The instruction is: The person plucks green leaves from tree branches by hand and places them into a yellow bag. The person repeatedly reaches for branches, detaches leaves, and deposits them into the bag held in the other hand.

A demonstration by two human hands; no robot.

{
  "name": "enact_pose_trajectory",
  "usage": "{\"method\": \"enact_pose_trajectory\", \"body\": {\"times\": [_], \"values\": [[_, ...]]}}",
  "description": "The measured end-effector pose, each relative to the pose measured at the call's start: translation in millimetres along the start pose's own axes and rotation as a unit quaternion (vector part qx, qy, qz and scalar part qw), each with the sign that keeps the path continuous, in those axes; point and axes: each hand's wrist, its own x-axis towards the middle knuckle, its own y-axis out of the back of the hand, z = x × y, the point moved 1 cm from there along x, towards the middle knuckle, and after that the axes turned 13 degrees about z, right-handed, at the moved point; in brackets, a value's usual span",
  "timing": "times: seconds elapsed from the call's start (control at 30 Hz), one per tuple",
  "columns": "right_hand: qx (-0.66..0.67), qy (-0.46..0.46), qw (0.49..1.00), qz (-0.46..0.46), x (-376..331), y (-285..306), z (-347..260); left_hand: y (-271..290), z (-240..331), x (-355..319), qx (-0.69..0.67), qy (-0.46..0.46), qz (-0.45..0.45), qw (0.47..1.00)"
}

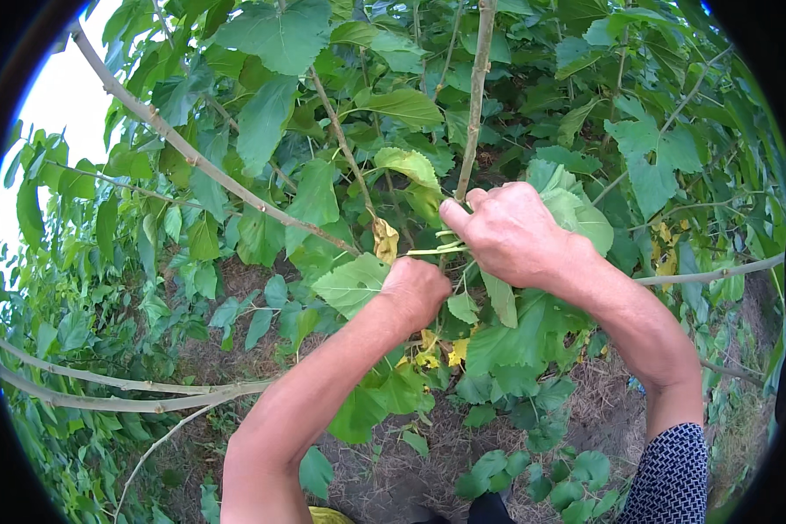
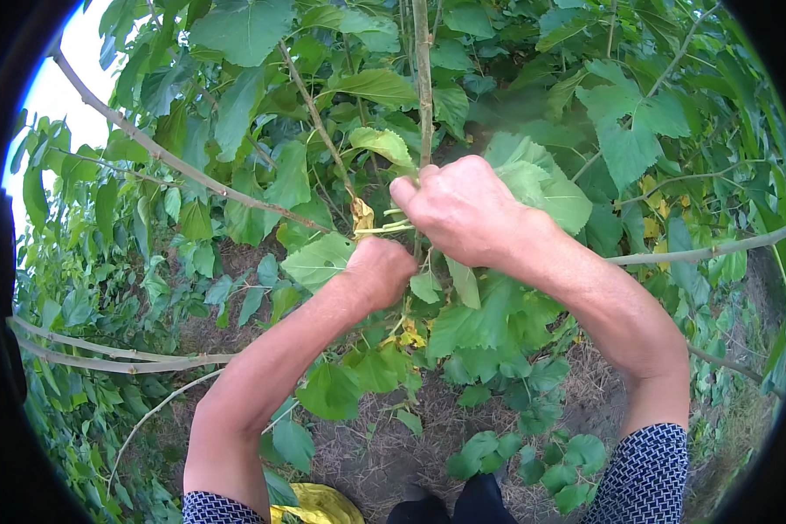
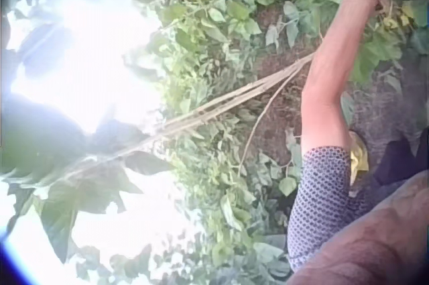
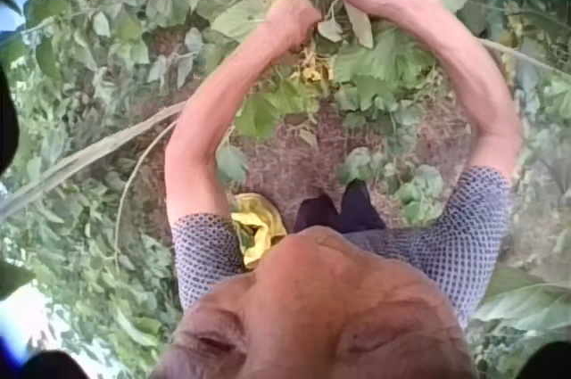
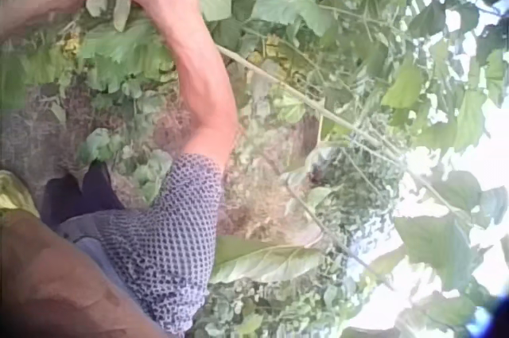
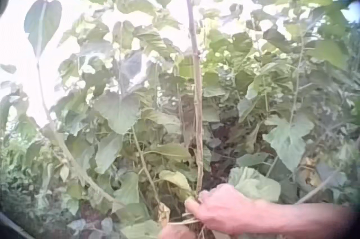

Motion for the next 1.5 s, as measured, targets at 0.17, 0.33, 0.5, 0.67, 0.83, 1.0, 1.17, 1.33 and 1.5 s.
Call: {"method": "enact_pose_trajectory", "body": {"times": [0.17, 0.33, 0.5, 0.67, 0.83, 1.0, 1.17, 1.33, 1.5], "values": [[0.063, 0.048, 0.979, 0.19, -2, 49, -48, -3, 16, -48, -0.217, -0.029, 0.31, 0.925], [0.107, -0.097, 0.939, 0.313, -45, 99, -102, 42, 42, -95, -0.291, 0.016, 0.262, 0.92], [0.085, -0.289, 0.904, 0.303, -115, 99, -150, 4, 65, -153, -0.597, -0.058, 0.242, 0.762], [0.165, -0.339, 0.903, 0.207, -137, 62, -224, -86, 115, -238, -0.839, 0.13, 0.202, 0.488], [0.35, -0.566, 0.742, -0.08, -192, -42, -357, -189, 175, -298, -0.873, 0.307, 0.24, 0.293], [0.472, -0.659, 0.584, -0.035, -236, -103, -466, -280, 229, -349, -0.918, 0.38, 0.116, 0.013], [0.591, -0.681, 0.431, 0.017, -214, -126, -520, -298, 245, -417, -0.88, 0.451, 0.148, -0.018], [0.628, -0.725, 0.281, -0.028, -178, -138, -536, -315, 261, -462, -0.849, 0.496, 0.174, -0.044], [0.665, -0.577, 0.432, -0.196, -137, -153, -533, -330, 275, -489, -0.819, 0.538, 0.197, -0.044]]}}
